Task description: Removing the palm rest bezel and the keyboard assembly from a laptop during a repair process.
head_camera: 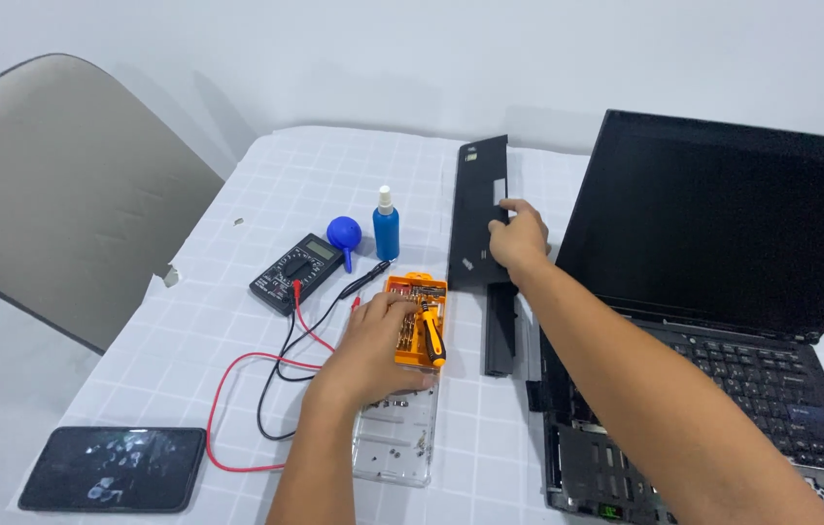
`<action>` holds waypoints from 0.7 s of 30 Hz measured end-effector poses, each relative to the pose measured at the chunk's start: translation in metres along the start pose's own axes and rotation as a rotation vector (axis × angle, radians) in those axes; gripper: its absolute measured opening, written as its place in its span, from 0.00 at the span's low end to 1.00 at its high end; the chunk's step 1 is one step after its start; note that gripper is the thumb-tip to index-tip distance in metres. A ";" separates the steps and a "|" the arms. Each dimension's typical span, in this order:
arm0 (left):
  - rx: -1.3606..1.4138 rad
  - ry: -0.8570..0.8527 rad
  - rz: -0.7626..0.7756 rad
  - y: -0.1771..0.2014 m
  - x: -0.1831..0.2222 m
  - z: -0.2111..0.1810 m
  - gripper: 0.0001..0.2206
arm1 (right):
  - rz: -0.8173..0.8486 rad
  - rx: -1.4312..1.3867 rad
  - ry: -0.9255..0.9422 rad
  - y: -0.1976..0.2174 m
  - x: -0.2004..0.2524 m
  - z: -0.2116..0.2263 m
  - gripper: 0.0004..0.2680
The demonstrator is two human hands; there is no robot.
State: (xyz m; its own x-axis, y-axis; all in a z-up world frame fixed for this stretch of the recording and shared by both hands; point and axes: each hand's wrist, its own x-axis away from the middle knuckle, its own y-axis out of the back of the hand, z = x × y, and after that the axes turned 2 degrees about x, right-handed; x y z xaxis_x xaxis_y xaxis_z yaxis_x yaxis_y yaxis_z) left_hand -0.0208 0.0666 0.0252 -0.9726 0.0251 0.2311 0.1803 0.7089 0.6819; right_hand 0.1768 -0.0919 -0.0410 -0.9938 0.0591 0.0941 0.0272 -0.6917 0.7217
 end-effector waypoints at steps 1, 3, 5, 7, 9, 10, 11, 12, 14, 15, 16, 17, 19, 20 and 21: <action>0.000 0.004 0.001 0.001 0.002 -0.002 0.38 | 0.004 0.000 -0.001 -0.001 0.002 0.002 0.16; 0.014 0.016 0.012 0.004 0.004 -0.005 0.38 | 0.041 0.041 0.019 -0.002 0.002 0.010 0.17; -0.007 0.014 0.018 0.005 0.004 -0.006 0.38 | 0.049 0.131 0.078 -0.002 0.011 0.016 0.17; -0.032 0.008 0.023 0.005 0.002 -0.004 0.38 | 0.053 0.216 0.138 0.001 0.020 0.025 0.17; -0.055 0.020 0.045 0.003 0.000 0.000 0.40 | 0.124 0.334 0.186 0.007 0.032 0.035 0.19; -0.056 0.017 0.049 0.004 0.001 0.000 0.40 | 0.121 0.334 0.181 0.011 0.038 0.041 0.19; -0.053 0.010 0.046 0.004 0.002 -0.001 0.40 | 0.169 0.401 0.198 0.015 0.044 0.047 0.20; -0.049 0.006 0.045 0.003 0.004 -0.001 0.40 | 0.220 0.469 0.215 0.018 0.050 0.052 0.22; -0.052 0.000 0.047 0.002 0.003 -0.001 0.40 | 0.245 0.512 0.220 0.020 0.052 0.051 0.23; -0.054 -0.005 0.044 0.002 0.003 -0.001 0.40 | 0.270 0.554 0.229 0.020 0.053 0.051 0.23; -0.055 -0.004 0.047 0.002 0.003 -0.001 0.40 | 0.271 0.552 0.227 0.019 0.051 0.047 0.23; -0.068 -0.003 0.044 0.002 0.003 -0.002 0.40 | 0.255 0.498 0.275 0.018 0.049 0.044 0.23; -0.083 -0.005 0.048 0.001 0.005 -0.003 0.40 | 0.237 0.441 0.315 0.015 0.046 0.032 0.22; -0.079 0.002 0.038 0.001 0.005 -0.004 0.40 | 0.210 0.430 0.394 0.014 0.042 0.027 0.21; -0.074 0.008 0.028 0.001 0.005 -0.005 0.41 | 0.183 0.419 0.473 0.014 0.039 0.021 0.21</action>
State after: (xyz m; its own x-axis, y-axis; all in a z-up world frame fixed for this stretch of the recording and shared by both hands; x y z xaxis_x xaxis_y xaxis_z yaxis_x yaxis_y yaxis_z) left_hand -0.0248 0.0640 0.0311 -0.9659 0.0384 0.2559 0.2179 0.6542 0.7243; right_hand 0.1409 -0.0843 -0.0131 -0.9065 -0.4221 -0.0020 0.1450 -0.3157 0.9377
